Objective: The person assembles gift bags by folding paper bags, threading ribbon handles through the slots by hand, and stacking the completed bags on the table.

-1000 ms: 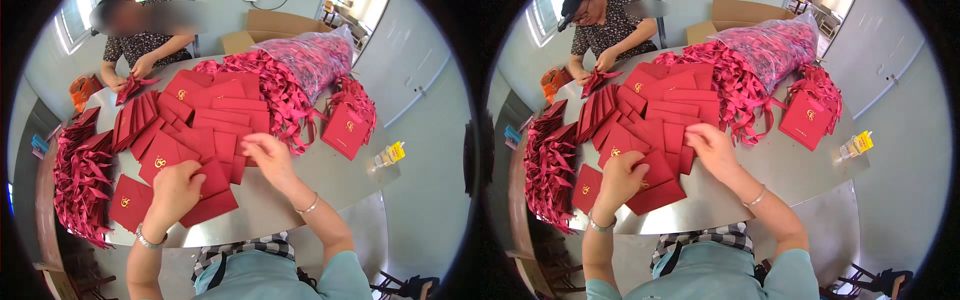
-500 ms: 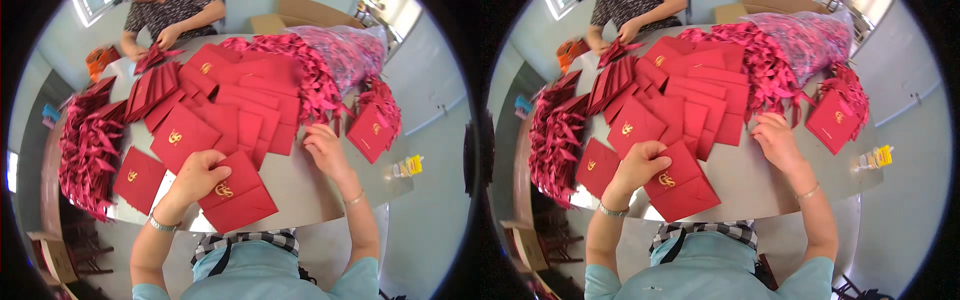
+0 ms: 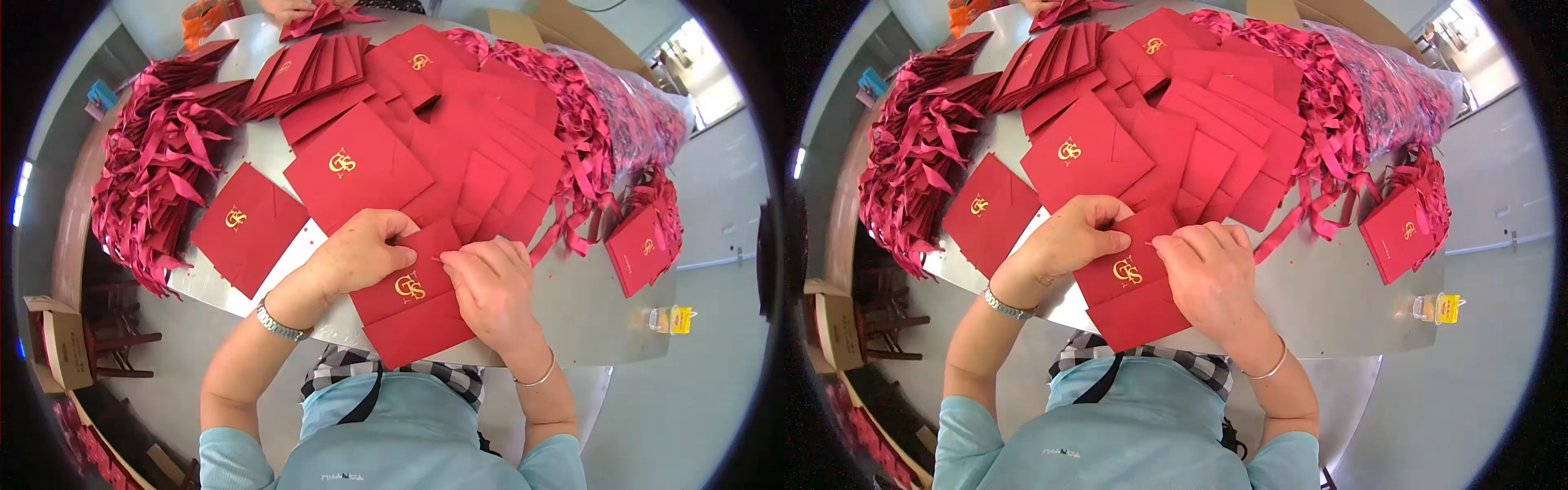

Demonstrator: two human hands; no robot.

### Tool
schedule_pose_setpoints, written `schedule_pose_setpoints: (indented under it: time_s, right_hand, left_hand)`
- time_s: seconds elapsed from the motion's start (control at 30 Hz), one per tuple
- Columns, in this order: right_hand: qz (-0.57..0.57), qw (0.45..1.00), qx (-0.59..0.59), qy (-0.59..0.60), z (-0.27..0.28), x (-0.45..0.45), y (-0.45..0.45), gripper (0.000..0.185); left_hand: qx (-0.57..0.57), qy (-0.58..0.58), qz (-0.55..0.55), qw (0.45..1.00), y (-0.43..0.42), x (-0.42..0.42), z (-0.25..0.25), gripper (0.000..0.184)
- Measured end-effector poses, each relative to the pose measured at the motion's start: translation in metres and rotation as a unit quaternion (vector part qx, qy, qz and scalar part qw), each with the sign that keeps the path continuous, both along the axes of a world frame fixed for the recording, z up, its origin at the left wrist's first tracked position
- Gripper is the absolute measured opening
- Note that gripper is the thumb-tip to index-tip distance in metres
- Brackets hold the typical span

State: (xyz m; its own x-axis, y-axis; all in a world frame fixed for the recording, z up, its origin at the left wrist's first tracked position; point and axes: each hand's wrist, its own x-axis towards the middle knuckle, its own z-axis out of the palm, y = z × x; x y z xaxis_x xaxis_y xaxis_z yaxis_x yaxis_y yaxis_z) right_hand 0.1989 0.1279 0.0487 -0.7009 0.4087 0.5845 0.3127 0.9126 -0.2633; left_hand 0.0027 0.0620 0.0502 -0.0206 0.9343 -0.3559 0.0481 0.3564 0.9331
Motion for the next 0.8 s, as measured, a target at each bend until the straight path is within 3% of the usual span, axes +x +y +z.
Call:
schedule_pose_setpoints:
  time_s: [0.27,0.33,0.63,0.8]
  right_hand:
    - [-0.005,1.000,-0.011,-0.026,0.000,-0.013,-0.002,0.010]
    - [-0.013,0.998,-0.060,-0.029,0.002,-0.016,-0.003,0.008]
    - [-0.021,0.990,-0.137,-0.035,0.009,-0.028,-0.006,0.009]
    - [-0.006,0.993,-0.092,-0.079,0.014,-0.033,-0.003,0.007]
  left_hand:
    - [0.027,-0.073,0.037,0.996,-0.005,0.008,-0.008,0.021]
    - [0.085,-0.012,0.044,0.995,-0.007,0.010,-0.012,0.022]
    - [0.111,0.116,0.082,0.984,-0.018,0.016,-0.008,0.022]
    - [0.125,0.154,0.082,0.977,-0.017,0.017,-0.012,0.023]
